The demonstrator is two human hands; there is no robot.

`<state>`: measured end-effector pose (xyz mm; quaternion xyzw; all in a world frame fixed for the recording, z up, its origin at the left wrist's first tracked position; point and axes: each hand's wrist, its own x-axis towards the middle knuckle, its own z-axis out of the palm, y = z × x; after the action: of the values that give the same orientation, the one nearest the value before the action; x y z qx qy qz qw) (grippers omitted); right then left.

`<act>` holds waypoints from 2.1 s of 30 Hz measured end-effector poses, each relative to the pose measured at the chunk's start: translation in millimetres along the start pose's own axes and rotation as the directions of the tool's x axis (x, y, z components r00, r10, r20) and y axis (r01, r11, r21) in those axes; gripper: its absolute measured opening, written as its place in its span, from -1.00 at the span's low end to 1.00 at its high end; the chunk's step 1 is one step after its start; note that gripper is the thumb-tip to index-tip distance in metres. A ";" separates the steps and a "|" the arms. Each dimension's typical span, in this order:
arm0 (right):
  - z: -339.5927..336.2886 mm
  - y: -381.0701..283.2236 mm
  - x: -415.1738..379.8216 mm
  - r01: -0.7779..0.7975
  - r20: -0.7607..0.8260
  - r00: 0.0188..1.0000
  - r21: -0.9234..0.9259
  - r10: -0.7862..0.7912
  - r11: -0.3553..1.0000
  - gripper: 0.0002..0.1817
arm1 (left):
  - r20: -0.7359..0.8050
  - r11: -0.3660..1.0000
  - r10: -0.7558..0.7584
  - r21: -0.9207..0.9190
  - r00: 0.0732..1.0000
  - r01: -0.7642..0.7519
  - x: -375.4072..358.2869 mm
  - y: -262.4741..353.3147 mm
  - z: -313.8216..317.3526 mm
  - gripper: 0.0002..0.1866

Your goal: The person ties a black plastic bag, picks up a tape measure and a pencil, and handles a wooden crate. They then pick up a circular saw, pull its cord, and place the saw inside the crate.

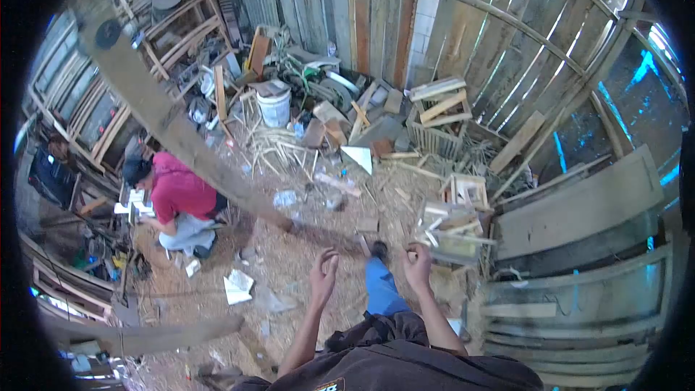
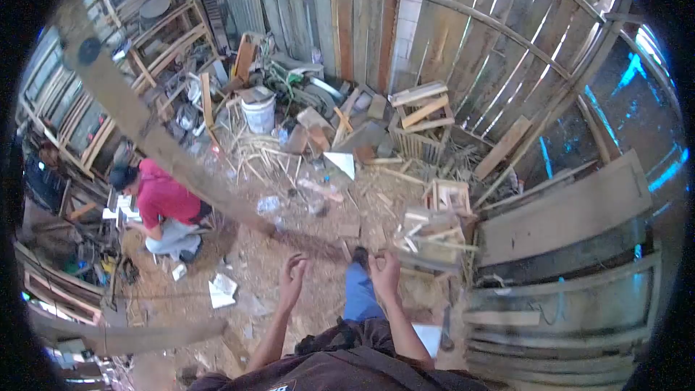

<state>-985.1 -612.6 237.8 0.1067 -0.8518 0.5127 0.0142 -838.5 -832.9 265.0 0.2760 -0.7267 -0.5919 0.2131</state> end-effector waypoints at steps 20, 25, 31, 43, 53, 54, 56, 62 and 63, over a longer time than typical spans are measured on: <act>39.0 33.9 406.7 -0.017 -0.152 0.988 -0.038 0.011 0.999 -0.71 | 0.439 0.989 0.048 0.106 0.897 -0.104 442.5 45.5 237.8 -0.62; 45.5 64.2 470.4 -0.080 -0.277 0.960 -0.123 0.043 0.989 -0.70 | 0.557 0.995 0.034 0.061 0.830 -0.082 554.6 44.9 304.5 -0.62; 55.2 76.6 565.8 -0.170 -0.291 0.948 -0.106 0.132 0.980 -0.69 | 0.550 0.973 0.204 -0.022 0.810 -0.231 658.0 56.0 370.0 -0.68; 28.5 161.1 743.8 -0.284 -0.210 0.950 -0.265 0.232 0.921 -0.53 | 0.622 0.968 0.046 0.166 0.782 -0.188 745.9 14.8 509.2 -0.61; 43.8 313.1 1012.5 0.168 0.183 0.982 -0.708 -0.051 0.686 -0.34 | 0.476 0.745 0.175 0.508 0.862 -0.432 862.1 -100.7 712.3 -0.34; 50.4 331.4 1020.9 0.161 0.202 0.979 -0.699 -0.024 0.697 -0.34 | 0.481 0.743 0.141 0.526 0.865 -0.414 873.3 -124.0 722.3 -0.34; 55.3 355.6 1023.6 0.224 0.250 0.966 -0.700 -0.061 0.678 -0.39 | 0.489 0.732 0.222 0.488 0.843 -0.476 881.9 -172.0 739.7 -0.34; 53.7 358.2 1024.3 0.240 0.270 0.961 -0.703 -0.062 0.670 -0.48 | 0.510 0.743 0.183 0.488 0.841 -0.458 901.7 -177.2 745.5 -0.42; 53.0 360.4 1028.5 0.281 0.293 0.952 -0.708 -0.092 0.648 -0.48 | 0.501 0.737 0.191 0.495 0.844 -0.461 903.2 -166.0 740.1 -0.42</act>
<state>-2056.0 -668.2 36.5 0.2378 -0.9660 0.1013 0.0103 -1968.3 -897.9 -67.0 0.0602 -0.9408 -0.3286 0.0573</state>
